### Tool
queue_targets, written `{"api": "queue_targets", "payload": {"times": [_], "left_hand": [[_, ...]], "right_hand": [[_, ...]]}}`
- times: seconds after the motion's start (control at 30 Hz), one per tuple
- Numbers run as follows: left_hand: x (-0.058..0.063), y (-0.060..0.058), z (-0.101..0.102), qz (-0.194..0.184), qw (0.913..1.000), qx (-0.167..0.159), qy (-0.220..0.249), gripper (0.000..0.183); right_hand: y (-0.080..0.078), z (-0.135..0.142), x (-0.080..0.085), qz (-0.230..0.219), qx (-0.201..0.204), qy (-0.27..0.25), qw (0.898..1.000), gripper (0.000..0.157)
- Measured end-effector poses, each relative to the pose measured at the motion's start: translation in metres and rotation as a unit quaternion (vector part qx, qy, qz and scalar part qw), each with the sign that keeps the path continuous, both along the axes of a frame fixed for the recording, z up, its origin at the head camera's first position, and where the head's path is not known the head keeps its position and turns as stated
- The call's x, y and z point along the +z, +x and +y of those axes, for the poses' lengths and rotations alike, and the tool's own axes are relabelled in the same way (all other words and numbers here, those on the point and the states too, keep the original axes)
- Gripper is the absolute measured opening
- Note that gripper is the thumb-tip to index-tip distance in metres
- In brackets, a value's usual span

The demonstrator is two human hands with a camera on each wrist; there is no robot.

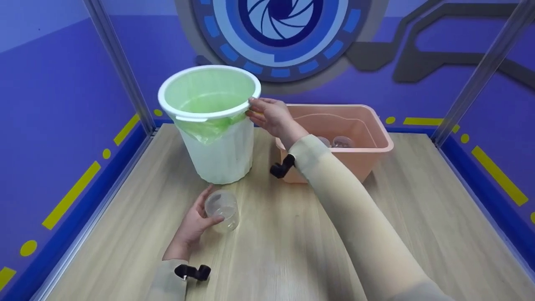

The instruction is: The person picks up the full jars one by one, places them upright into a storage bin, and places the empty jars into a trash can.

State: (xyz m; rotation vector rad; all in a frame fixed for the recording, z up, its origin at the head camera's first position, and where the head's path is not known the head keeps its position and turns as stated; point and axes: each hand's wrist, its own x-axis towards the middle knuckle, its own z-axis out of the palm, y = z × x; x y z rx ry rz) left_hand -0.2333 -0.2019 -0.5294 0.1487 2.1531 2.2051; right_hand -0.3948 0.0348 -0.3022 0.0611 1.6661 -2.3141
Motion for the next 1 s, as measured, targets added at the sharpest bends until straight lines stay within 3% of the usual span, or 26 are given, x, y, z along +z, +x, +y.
{"api": "queue_targets", "payload": {"times": [0.27,0.5,0.63,0.8,0.9,1.0], "left_hand": [[-0.004,-0.004,0.002,0.018,0.9986,0.002,-0.050,0.101],[-0.004,-0.005,0.003,0.020,0.9986,0.022,-0.044,0.096],[0.002,-0.002,0.002,0.010,0.9985,0.039,-0.036,0.095],[0.024,0.002,-0.003,0.014,0.9974,0.058,-0.041,0.093],[0.046,0.005,-0.006,0.040,0.9955,0.073,-0.046,0.093],[0.076,0.009,-0.004,0.073,0.9930,0.091,-0.020,0.094]], "right_hand": [[-0.001,-0.002,0.003,0.016,-0.004,0.004,1.000,0.028],[-0.002,-0.002,0.003,0.013,-0.003,-0.001,1.000,0.024],[-0.002,-0.004,0.002,0.012,-0.006,-0.004,1.000,0.025],[-0.002,-0.005,0.001,0.012,-0.012,-0.007,1.000,0.025],[-0.002,-0.006,0.001,0.013,-0.013,-0.003,1.000,0.025],[-0.001,-0.007,0.000,0.013,-0.014,-0.004,1.000,0.024]]}}
